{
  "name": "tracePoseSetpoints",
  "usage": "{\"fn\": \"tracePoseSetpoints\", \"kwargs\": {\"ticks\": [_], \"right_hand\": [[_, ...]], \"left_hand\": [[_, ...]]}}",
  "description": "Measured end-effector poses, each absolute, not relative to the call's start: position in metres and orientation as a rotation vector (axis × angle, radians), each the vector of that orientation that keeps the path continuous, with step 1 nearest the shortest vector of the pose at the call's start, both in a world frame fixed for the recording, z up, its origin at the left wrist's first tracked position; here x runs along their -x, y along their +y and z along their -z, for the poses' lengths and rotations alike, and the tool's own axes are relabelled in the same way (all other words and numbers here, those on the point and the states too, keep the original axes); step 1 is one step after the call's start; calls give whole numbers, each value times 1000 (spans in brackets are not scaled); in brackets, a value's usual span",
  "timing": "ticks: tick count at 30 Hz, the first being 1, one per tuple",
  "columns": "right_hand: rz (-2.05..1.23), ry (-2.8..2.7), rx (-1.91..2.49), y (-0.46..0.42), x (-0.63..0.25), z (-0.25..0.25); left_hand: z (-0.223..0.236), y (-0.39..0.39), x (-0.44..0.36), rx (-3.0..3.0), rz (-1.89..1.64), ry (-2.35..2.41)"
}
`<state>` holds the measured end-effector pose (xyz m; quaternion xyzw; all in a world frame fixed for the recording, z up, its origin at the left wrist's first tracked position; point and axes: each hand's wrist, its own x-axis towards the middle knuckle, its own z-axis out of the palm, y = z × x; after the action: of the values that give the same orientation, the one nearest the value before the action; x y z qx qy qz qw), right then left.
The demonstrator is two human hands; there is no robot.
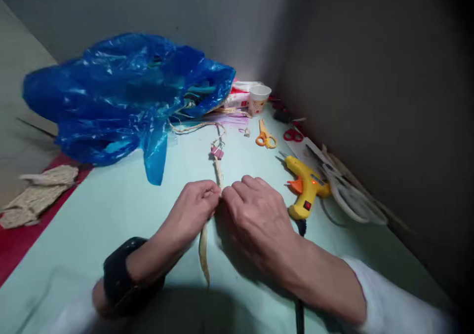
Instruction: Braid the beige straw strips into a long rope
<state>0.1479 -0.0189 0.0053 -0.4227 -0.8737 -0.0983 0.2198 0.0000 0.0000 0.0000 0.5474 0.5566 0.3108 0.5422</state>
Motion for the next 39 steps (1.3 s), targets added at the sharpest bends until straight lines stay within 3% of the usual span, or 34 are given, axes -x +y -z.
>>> {"fn": "tracePoseSetpoints", "kwargs": {"ticks": [5,13,17,22,28,30,39], "right_hand": [[505,-2325,1036,-22,-138,4],[505,-2376,1012,-34,-134,7],[55,-2456,1129,-33,-145,-8],[-612,-2112,1325,-9,-166,-30],[-1312,-2048,1248,6,-162,-12],[-1370,-2018,1251,8,-157,-5],[-1087,-2046,1339,12,-158,0]], "left_hand": [[-1,1,1,-1092,-673,1219],[-4,-1,10,-1079,-690,1011],[-5,0,15,-1128,-663,1125],[-7,0,14,-1132,-636,1135],[-4,-2,12,-1187,-625,1144],[-2,-1,13,-1261,-633,1187],[-1,-1,15,-1340,-583,1243]]}}
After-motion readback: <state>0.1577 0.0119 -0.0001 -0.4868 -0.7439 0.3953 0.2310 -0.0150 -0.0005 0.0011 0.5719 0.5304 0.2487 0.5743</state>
